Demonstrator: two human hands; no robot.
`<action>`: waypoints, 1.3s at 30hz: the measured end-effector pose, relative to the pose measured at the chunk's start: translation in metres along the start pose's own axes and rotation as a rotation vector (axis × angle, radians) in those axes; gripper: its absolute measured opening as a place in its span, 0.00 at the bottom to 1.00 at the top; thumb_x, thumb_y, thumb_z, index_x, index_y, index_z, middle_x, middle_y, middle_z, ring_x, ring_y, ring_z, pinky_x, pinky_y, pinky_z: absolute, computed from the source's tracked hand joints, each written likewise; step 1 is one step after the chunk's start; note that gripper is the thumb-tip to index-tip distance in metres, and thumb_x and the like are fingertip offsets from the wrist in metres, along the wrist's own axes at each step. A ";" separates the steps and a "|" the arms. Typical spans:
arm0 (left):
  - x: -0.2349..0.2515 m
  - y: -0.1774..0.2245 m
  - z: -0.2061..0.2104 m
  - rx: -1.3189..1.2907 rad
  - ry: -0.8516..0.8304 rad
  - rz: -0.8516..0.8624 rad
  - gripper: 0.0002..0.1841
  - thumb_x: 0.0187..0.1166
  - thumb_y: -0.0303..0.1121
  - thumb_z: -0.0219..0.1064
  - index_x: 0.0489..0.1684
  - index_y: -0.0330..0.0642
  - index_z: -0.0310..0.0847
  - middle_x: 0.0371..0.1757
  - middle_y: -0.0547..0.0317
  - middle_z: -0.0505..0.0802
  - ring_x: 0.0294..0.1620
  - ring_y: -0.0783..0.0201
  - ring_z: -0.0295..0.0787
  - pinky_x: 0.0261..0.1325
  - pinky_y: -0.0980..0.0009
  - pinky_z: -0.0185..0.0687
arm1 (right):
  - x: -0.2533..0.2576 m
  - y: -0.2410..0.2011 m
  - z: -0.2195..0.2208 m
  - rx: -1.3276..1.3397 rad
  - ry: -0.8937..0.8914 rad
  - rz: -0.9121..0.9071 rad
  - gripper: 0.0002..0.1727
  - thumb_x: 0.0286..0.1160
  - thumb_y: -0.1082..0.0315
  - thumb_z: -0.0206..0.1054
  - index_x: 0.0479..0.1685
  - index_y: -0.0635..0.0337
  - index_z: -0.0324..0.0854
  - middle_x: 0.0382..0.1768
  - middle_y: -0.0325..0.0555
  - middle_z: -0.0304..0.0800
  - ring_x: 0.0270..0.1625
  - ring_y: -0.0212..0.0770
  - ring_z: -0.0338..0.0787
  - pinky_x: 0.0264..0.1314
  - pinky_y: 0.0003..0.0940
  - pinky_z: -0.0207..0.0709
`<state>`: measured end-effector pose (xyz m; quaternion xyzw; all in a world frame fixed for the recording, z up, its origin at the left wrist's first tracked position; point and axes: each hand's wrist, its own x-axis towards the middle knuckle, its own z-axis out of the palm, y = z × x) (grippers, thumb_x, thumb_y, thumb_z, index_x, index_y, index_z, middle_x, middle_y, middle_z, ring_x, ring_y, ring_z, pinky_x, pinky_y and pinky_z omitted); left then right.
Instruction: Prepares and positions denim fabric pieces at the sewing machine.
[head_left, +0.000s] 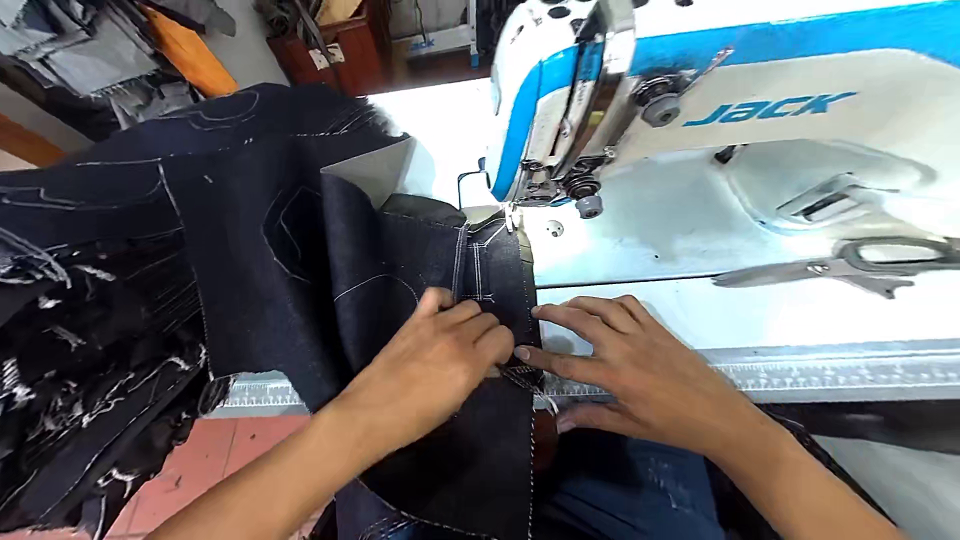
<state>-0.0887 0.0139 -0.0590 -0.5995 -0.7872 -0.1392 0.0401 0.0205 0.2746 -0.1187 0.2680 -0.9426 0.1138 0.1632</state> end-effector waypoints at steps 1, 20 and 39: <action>0.001 -0.008 -0.003 -0.063 0.015 -0.004 0.07 0.84 0.40 0.64 0.41 0.52 0.86 0.38 0.71 0.91 0.45 0.70 0.88 0.62 0.57 0.74 | -0.001 0.001 0.000 -0.001 0.009 -0.008 0.32 0.76 0.23 0.49 0.73 0.18 0.80 0.79 0.38 0.78 0.72 0.48 0.79 0.59 0.49 0.72; -0.022 0.002 0.042 -0.011 0.101 -0.144 0.28 0.91 0.57 0.47 0.79 0.55 0.77 0.79 0.62 0.84 0.85 0.49 0.72 0.83 0.25 0.54 | 0.001 0.003 -0.009 0.092 0.006 -0.017 0.34 0.77 0.25 0.50 0.66 0.35 0.84 0.79 0.27 0.80 0.70 0.45 0.81 0.58 0.45 0.72; 0.057 -0.090 0.034 0.030 0.006 -0.148 0.43 0.70 0.72 0.63 0.81 0.54 0.77 0.78 0.50 0.81 0.86 0.41 0.68 0.82 0.21 0.47 | 0.058 0.075 0.007 -0.007 0.099 0.082 0.38 0.73 0.27 0.56 0.67 0.44 0.89 0.71 0.34 0.88 0.71 0.45 0.83 0.65 0.48 0.76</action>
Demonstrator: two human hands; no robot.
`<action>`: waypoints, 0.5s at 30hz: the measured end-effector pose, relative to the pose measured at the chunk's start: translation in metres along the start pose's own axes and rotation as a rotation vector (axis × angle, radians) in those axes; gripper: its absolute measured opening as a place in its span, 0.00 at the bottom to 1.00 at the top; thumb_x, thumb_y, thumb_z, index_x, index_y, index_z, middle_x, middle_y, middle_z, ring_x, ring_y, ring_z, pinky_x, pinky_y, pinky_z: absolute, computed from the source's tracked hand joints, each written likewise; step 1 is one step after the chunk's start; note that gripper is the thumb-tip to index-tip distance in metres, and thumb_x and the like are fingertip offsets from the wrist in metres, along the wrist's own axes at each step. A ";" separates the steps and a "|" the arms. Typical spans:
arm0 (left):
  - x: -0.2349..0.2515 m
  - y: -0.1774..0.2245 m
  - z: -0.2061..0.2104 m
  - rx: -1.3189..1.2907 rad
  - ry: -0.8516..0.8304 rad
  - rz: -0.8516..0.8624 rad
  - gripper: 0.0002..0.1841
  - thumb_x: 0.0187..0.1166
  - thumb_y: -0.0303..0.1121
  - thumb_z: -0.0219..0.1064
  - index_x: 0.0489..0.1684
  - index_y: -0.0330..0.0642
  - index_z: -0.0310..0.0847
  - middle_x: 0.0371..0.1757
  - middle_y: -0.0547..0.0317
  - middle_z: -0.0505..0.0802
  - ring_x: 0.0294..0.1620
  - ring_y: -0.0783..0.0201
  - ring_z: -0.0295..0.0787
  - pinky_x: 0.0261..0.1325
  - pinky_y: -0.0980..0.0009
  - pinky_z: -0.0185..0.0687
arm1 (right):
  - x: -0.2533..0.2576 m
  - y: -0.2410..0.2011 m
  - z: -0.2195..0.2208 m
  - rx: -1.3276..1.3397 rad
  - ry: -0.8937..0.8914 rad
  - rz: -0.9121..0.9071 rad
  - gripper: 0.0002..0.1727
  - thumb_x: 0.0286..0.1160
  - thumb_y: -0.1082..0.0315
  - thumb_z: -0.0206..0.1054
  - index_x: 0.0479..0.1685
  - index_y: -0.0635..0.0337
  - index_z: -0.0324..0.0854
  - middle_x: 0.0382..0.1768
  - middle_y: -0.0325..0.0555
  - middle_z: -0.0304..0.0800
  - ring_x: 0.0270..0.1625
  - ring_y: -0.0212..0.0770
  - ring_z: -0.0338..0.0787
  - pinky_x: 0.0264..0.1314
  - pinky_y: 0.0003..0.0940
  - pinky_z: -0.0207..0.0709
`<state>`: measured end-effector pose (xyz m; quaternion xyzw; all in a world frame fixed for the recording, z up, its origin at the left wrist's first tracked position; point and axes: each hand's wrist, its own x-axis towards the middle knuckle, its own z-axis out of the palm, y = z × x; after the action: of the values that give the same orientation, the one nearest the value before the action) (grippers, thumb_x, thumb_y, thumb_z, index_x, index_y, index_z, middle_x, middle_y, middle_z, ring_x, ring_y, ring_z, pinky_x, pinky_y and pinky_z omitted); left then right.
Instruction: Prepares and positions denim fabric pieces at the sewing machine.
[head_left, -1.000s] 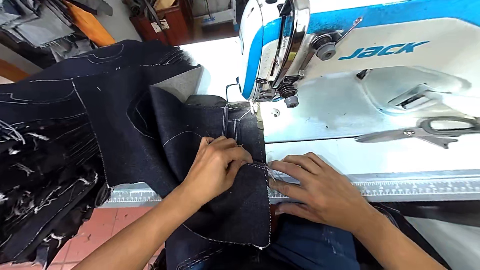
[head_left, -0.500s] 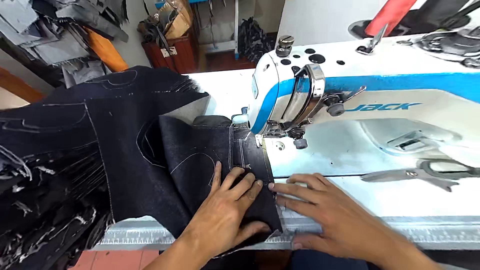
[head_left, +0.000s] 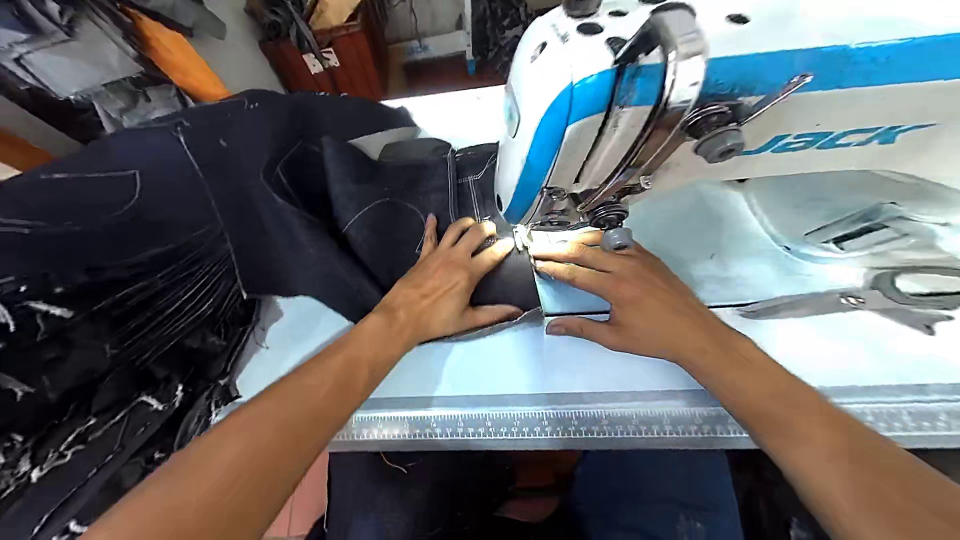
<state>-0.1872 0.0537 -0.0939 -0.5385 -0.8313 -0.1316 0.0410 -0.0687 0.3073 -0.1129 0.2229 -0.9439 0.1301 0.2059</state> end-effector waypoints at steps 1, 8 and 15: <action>0.006 -0.005 0.000 -0.003 -0.008 -0.001 0.44 0.69 0.73 0.62 0.82 0.54 0.76 0.78 0.48 0.81 0.86 0.40 0.67 0.81 0.21 0.47 | -0.002 0.000 0.000 -0.016 0.025 0.008 0.37 0.73 0.28 0.57 0.65 0.45 0.90 0.69 0.35 0.90 0.69 0.46 0.84 0.64 0.47 0.77; 0.055 -0.052 -0.048 0.059 -0.095 0.051 0.37 0.69 0.72 0.64 0.68 0.57 0.87 0.87 0.42 0.70 0.91 0.34 0.57 0.79 0.17 0.48 | -0.015 -0.019 -0.009 0.138 0.204 0.019 0.25 0.74 0.40 0.68 0.46 0.53 0.95 0.54 0.42 0.95 0.60 0.43 0.90 0.63 0.43 0.83; 0.052 -0.141 -0.027 0.284 0.054 -0.294 0.42 0.87 0.66 0.45 0.88 0.39 0.64 0.78 0.33 0.80 0.81 0.35 0.74 0.88 0.34 0.50 | -0.091 -0.139 -0.002 1.208 -0.234 0.160 0.36 0.81 0.34 0.59 0.60 0.59 0.90 0.52 0.48 0.96 0.57 0.39 0.93 0.64 0.39 0.85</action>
<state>-0.3389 0.0387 -0.0819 -0.3964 -0.9097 -0.0321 0.1192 0.0721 0.2212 -0.1303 0.2415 -0.7338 0.6309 -0.0719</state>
